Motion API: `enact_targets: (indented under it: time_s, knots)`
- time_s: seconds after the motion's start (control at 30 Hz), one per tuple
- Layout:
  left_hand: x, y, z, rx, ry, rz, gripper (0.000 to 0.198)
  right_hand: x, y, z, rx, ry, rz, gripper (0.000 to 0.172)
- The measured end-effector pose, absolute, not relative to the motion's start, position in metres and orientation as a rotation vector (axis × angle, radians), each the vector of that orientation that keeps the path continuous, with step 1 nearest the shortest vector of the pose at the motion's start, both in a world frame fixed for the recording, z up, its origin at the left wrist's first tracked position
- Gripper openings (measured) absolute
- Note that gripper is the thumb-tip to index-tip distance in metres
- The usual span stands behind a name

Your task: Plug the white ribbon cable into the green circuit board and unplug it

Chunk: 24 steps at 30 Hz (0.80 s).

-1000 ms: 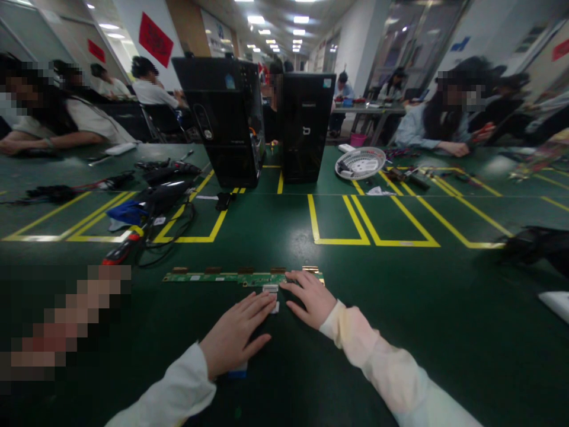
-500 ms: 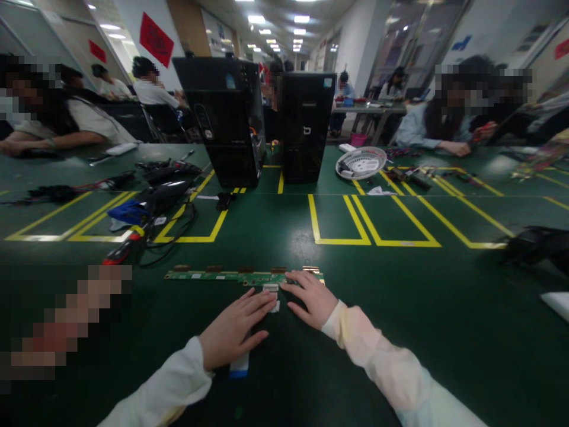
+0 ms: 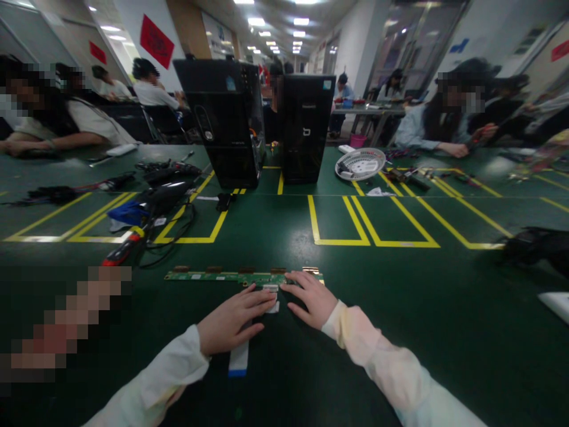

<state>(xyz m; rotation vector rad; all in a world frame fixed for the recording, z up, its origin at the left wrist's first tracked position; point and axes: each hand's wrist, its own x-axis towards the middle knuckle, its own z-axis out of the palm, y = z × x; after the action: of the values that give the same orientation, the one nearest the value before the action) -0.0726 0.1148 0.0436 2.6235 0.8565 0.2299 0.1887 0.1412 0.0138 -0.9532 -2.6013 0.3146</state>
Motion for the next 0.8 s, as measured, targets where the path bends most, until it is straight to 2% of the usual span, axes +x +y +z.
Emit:
enact_targets:
  time_s: [0.27,0.8]
  knots:
    - [-0.074,0.121,0.048,2.654,0.820,0.224,0.046,0.189,0.141,0.012,-0.953,-2.586,0.316,0.041]
    - [-0.064,0.107,0.042,2.654,0.955,0.288,0.055,0.188,0.140,0.013,-0.959,-2.574,0.307,0.040]
